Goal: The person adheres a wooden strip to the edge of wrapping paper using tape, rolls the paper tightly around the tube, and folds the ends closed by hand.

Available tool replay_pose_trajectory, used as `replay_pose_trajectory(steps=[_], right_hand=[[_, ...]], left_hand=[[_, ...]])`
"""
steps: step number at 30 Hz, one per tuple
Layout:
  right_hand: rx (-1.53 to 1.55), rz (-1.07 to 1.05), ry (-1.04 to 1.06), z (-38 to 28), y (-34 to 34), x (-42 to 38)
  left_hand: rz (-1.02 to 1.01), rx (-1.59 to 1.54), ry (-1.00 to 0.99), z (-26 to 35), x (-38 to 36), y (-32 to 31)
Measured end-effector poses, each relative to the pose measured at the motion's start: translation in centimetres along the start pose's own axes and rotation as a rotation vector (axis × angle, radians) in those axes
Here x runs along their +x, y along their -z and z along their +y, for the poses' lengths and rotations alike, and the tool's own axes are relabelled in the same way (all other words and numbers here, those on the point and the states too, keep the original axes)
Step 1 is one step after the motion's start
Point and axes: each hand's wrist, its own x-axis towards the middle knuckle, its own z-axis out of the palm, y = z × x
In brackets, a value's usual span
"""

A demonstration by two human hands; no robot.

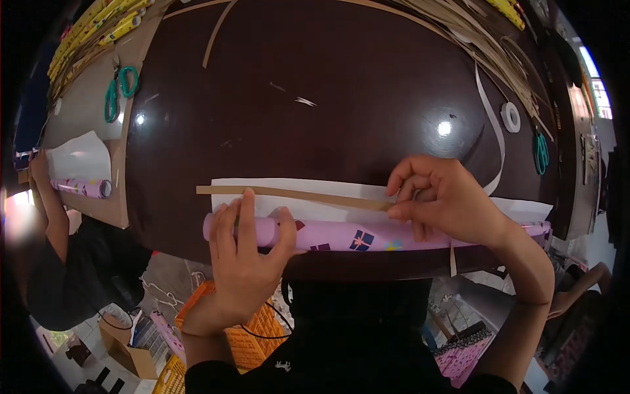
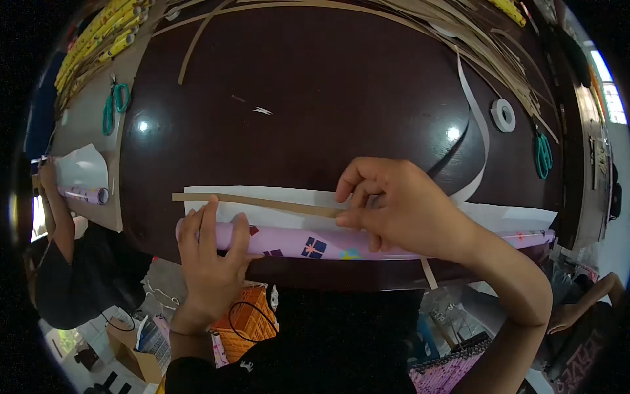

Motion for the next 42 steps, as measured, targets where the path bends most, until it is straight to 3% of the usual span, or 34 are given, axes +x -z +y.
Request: replay_pose_trajectory(steps=[8,16,20,22,42], right_hand=[[-0.046,0.294,-0.036,3.9,3.4,-3.8],[-0.197,0.439,0.151,6.4,4.2,-4.7],[-0.206,0.436,0.113,7.0,4.4,-4.9],[-0.328,0.448,0.239,7.8,4.3,-4.6],[-0.466,0.518,0.209,7.4,3.8,-3.8]], left_hand=[[-0.068,-0.058,0.001,0.1,-0.3,0.3],[-0.100,-0.063,0.031,0.2,-0.9,-0.1],[-0.094,-0.044,0.035,0.3,-1.0,-0.2],[-0.090,-0.030,0.020,0.2,-1.1,-0.3],[-0.118,-0.071,0.011,0.1,-0.8,0.2]])
